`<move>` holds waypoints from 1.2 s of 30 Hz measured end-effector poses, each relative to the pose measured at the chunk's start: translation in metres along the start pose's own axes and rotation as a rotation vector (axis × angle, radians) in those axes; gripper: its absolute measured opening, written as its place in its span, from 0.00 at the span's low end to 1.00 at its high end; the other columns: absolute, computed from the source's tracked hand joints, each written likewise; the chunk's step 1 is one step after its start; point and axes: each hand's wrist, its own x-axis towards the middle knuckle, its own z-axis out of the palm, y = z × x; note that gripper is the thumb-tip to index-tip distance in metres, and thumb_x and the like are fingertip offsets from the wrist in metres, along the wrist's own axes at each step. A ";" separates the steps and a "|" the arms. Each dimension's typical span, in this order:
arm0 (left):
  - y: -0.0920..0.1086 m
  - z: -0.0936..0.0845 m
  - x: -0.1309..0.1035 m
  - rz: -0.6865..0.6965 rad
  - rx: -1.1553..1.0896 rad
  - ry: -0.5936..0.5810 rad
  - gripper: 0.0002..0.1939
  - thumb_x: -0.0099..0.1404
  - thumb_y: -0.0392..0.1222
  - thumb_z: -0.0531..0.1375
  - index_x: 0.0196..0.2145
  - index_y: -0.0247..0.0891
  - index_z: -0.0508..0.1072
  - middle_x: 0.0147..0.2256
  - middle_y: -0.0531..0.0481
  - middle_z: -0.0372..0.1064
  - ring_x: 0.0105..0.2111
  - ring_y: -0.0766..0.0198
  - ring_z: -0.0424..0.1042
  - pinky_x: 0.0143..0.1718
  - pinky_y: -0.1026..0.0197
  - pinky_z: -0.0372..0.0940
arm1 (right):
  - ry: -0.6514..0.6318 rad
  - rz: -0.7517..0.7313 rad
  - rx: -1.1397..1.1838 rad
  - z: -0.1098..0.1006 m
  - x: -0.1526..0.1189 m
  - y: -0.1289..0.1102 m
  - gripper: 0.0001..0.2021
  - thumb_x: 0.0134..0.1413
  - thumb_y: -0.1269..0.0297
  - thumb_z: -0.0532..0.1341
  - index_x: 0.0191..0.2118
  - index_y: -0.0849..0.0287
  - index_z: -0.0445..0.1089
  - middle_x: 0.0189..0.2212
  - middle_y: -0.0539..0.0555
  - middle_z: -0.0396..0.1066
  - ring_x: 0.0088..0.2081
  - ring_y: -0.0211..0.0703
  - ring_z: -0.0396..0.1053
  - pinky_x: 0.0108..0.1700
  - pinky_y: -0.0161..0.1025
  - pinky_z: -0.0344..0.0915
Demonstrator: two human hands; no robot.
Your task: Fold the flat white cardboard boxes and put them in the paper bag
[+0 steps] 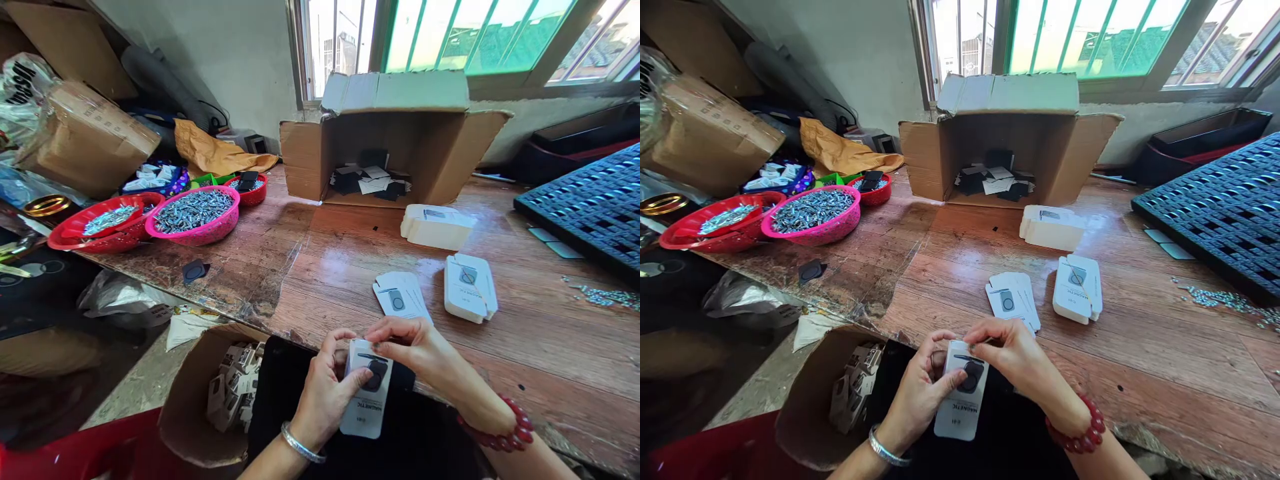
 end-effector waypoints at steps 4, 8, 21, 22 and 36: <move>0.002 0.000 -0.001 0.047 -0.020 0.034 0.29 0.59 0.41 0.67 0.57 0.41 0.65 0.30 0.54 0.77 0.31 0.63 0.74 0.36 0.64 0.65 | -0.081 -0.123 -0.134 -0.005 -0.005 0.000 0.08 0.54 0.64 0.66 0.39 0.49 0.82 0.40 0.53 0.79 0.38 0.46 0.75 0.39 0.41 0.71; 0.007 -0.003 0.000 0.013 -0.051 -0.033 0.24 0.60 0.45 0.67 0.53 0.40 0.70 0.38 0.48 0.79 0.36 0.60 0.75 0.40 0.61 0.67 | -0.042 -0.057 -0.084 -0.003 -0.011 0.008 0.13 0.55 0.63 0.66 0.46 0.48 0.79 0.42 0.54 0.80 0.42 0.49 0.76 0.45 0.46 0.72; 0.008 -0.006 0.003 -0.054 -0.134 -0.121 0.25 0.55 0.44 0.71 0.50 0.39 0.71 0.34 0.51 0.76 0.33 0.64 0.72 0.38 0.63 0.67 | 0.042 0.063 0.001 -0.003 -0.020 0.016 0.10 0.52 0.55 0.67 0.35 0.54 0.81 0.32 0.52 0.80 0.35 0.47 0.75 0.40 0.41 0.69; 0.008 -0.006 0.003 -0.059 -0.140 -0.140 0.25 0.55 0.43 0.71 0.50 0.40 0.71 0.34 0.52 0.76 0.33 0.65 0.72 0.38 0.63 0.67 | 0.039 0.100 0.018 -0.004 -0.020 0.016 0.11 0.52 0.54 0.67 0.35 0.55 0.81 0.31 0.52 0.80 0.35 0.46 0.74 0.40 0.41 0.69; 0.009 -0.010 0.004 -0.049 -0.057 -0.094 0.27 0.55 0.39 0.68 0.52 0.39 0.69 0.32 0.52 0.77 0.31 0.63 0.74 0.36 0.62 0.68 | -0.075 -0.050 -0.136 -0.006 -0.027 0.008 0.09 0.58 0.58 0.63 0.36 0.56 0.78 0.35 0.54 0.77 0.39 0.46 0.73 0.41 0.39 0.68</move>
